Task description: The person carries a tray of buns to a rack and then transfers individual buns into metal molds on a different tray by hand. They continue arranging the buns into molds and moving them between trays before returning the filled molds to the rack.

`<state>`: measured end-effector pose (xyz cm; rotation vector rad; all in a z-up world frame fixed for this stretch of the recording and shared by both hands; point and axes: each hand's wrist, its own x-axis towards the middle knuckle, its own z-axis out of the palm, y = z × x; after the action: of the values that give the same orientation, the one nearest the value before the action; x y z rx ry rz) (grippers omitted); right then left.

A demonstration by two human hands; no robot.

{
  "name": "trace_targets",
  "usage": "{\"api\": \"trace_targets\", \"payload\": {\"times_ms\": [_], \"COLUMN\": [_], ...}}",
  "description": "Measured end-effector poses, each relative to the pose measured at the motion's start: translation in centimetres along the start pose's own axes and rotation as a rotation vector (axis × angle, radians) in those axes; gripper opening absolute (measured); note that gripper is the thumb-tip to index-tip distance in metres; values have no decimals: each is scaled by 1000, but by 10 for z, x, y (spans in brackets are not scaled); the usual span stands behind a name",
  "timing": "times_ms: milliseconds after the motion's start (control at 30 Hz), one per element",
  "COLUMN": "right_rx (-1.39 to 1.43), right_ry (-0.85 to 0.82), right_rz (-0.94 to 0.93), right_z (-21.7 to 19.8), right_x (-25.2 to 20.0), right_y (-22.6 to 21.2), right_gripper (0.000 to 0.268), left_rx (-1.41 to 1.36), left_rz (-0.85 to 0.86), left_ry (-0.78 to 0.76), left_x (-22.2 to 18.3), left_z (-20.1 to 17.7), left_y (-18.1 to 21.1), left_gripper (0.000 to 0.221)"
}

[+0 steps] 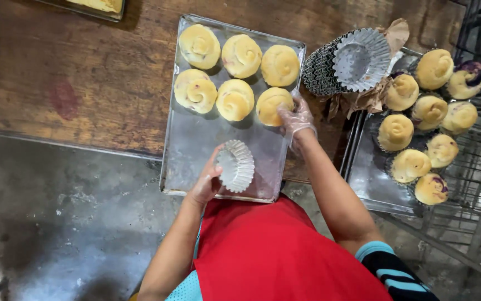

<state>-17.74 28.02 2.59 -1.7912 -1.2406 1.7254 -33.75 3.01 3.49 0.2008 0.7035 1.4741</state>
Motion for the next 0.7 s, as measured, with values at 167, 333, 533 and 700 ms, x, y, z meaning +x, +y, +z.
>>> {"api": "trace_targets", "payload": {"times_ms": [167,333,533,700], "right_rx": [74,206,398,-29], "right_ry": [-68,-93,-17,322], "right_rz": [-67,-185,-297,-665], "right_z": [-7,-54,-155,-253], "right_x": [23,15,-32,-44], "right_y": [8,47,137,168], "right_gripper": [73,68,65,64], "left_rx": [-58,-59,316,647], "left_rz": [-33,-26,-56,186], "left_ry": [-49,63,174,96], "left_x": [20,56,135,201], "left_z": [3,28,41,67], "left_y": [-3,-34,-123,-184], "left_gripper": [84,57,30,19]}}
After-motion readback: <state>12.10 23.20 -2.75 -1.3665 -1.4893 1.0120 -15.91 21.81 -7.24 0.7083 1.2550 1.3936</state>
